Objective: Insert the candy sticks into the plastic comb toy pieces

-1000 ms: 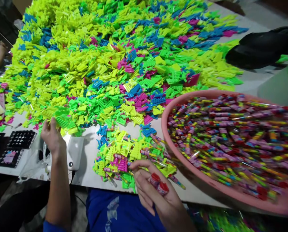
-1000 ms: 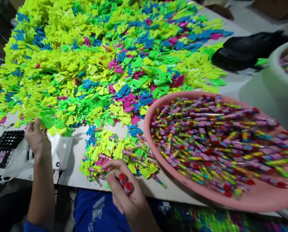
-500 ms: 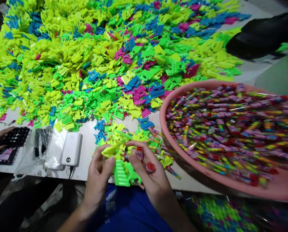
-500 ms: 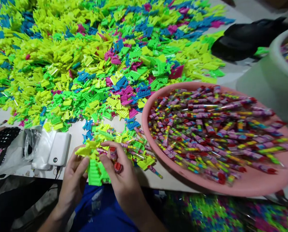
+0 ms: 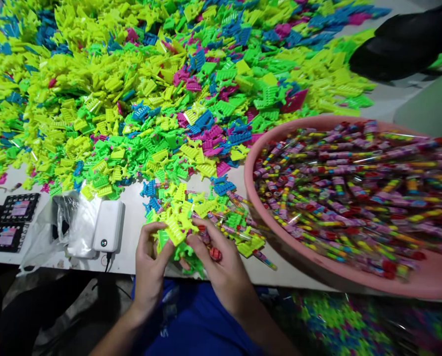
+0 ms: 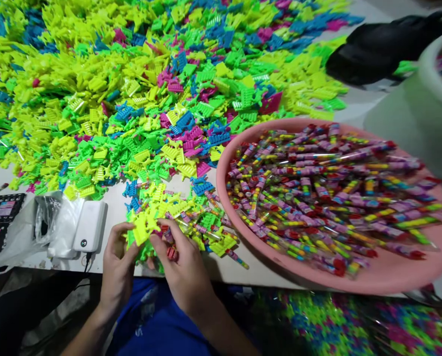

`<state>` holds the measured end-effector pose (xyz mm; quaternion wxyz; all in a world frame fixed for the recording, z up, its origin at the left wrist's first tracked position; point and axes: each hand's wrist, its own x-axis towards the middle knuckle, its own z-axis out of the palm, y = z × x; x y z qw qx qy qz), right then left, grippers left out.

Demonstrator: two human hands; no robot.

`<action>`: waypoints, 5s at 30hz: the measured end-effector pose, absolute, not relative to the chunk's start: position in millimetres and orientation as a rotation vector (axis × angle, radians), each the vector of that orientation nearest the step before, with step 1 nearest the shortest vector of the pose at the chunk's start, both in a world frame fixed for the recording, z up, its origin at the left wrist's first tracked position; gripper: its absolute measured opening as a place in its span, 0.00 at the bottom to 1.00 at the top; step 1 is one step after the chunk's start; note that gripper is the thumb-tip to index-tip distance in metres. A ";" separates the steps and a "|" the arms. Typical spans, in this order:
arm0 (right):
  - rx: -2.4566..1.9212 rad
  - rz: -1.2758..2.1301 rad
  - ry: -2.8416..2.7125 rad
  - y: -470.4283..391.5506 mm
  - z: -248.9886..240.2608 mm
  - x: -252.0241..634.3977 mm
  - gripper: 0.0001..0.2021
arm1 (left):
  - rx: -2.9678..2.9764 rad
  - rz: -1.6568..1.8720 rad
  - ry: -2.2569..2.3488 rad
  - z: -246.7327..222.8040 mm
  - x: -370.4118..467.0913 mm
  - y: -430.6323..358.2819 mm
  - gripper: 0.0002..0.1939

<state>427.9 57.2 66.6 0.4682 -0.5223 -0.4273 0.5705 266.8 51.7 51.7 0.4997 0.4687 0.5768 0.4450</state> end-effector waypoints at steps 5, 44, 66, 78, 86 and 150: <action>-1.225 1.494 -0.804 53.9 67.7 430.1 0.25 | 1.285 1.204 1.444 56.1 267.4 50.0 0.12; -1.016 1.540 -1.128 36.9 81.4 462.2 0.16 | 0.768 0.888 1.297 121.0 275.5 60.4 0.28; -1.067 1.028 -1.408 41.8 75.7 457.5 0.23 | 0.643 0.927 1.415 116.7 285.9 53.4 0.32; -1.103 1.083 -1.376 39.5 74.1 452.7 0.19 | 0.666 0.911 1.398 105.7 280.1 52.8 0.33; -1.170 0.965 -1.397 37.5 72.3 440.2 0.19 | 1.074 1.093 1.599 97.0 270.8 44.1 0.21; -1.260 1.432 -1.369 43.8 86.8 471.1 0.21 | 0.939 1.046 1.381 116.2 255.4 62.5 0.32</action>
